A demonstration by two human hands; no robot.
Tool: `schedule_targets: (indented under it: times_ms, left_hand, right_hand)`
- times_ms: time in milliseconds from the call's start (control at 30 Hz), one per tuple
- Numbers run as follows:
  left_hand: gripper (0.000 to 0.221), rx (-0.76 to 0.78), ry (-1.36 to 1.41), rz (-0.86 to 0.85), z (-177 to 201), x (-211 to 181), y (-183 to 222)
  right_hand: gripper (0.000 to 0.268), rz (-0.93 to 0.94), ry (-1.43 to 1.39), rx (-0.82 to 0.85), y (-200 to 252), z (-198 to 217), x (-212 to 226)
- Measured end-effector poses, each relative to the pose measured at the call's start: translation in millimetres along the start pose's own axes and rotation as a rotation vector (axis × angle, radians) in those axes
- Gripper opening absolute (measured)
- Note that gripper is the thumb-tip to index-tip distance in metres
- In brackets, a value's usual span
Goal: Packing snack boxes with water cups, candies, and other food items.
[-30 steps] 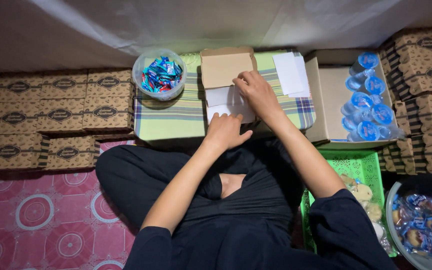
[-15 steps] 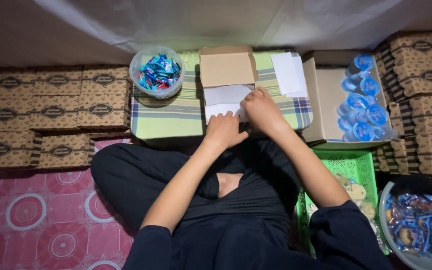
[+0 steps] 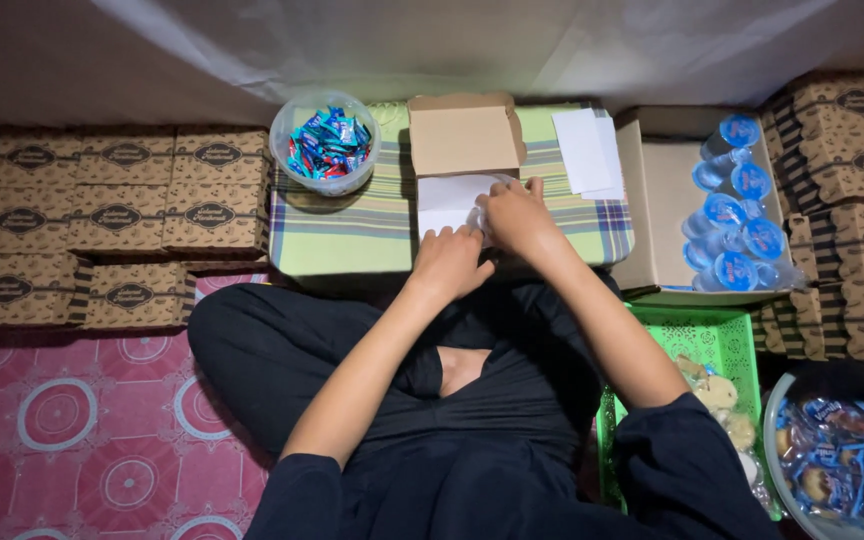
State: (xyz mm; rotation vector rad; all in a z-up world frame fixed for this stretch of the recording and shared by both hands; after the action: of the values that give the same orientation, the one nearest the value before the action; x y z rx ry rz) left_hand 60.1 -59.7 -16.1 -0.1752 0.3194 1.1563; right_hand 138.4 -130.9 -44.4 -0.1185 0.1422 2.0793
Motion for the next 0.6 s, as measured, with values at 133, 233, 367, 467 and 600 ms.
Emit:
schedule_targets:
  times_ms: [133, 233, 367, 467, 600]
  left_hand:
    - [0.050, 0.018, -0.007, -0.003, 1.9, -0.2, -0.7]
    - [0.048, 0.019, -0.003, -0.006, 12.4, -6.0, 5.0]
    - [0.045, 0.017, -0.001, -0.014, 14.2, -6.0, 8.5]
    - [0.043, 0.011, -0.016, -0.024, 12.6, -3.8, 6.8]
    - [0.040, 0.030, -0.021, -0.043, 11.5, -5.7, 7.0]
  right_hand:
    - [0.021, 0.100, -0.069, -0.182, -8.2, 28.8, 12.0]
    - [0.028, 0.122, -0.320, -0.102, -16.9, 21.4, 17.1]
    - [0.047, 0.079, -0.248, 0.015, -32.4, -8.5, 16.8]
    - [0.044, 0.074, -0.177, 0.007, -31.3, -1.2, 21.0]
    - [0.043, 0.090, -0.237, 0.069, -30.5, 7.5, 30.6]
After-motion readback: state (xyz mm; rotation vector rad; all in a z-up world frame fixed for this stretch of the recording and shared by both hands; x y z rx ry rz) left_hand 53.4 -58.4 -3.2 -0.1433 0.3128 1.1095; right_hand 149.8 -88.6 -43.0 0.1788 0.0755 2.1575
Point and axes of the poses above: each hand's wrist, its own y-axis away from the middle knuckle, its own z-axis out of the back of the hand, x = y × z, the point moved 10 cm from there along -y, towards the middle knuckle, and after that the axes turned 6 degrees about -x, right-handed, at the moved point
